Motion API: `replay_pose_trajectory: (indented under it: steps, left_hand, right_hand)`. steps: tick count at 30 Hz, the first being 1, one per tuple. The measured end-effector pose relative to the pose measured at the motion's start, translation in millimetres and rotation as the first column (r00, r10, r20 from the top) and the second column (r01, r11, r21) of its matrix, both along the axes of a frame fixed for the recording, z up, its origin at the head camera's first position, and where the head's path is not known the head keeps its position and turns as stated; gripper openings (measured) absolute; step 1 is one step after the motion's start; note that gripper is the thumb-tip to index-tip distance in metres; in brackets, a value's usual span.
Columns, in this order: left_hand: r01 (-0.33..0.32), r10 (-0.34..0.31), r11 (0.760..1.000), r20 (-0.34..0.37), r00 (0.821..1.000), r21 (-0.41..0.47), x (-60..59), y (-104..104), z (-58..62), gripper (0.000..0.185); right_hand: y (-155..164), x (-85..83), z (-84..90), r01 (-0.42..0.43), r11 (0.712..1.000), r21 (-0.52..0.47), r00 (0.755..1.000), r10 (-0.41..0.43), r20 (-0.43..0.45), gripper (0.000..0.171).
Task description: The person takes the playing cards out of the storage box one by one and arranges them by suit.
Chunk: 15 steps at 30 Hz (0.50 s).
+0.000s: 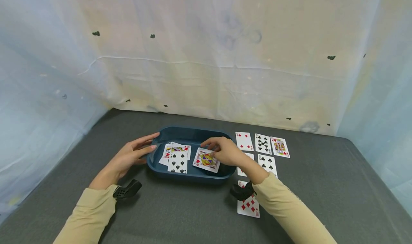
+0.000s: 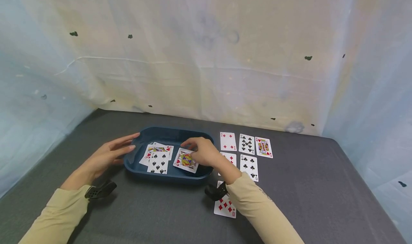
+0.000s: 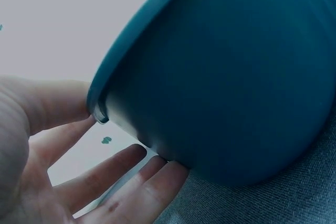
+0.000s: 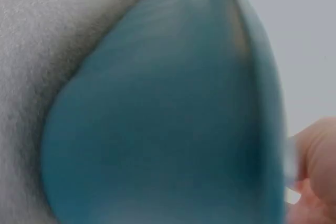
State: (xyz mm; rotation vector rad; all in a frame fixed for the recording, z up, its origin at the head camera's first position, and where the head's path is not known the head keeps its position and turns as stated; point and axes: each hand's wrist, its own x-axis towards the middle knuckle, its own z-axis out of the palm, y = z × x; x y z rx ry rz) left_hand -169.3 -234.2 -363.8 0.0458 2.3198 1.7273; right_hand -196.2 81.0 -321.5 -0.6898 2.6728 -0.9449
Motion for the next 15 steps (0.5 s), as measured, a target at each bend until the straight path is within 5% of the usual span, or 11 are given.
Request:
replay_pose_trajectory:
  steps: [15]
  left_hand:
    - [0.001,-0.001,1.000,-0.012,1.000,0.010,1.4,0.5,0.9,0.061]
  right_hand:
    - [31.4,1.9,0.0,-0.004,0.953,-0.302,0.995,0.033,0.093,0.040]
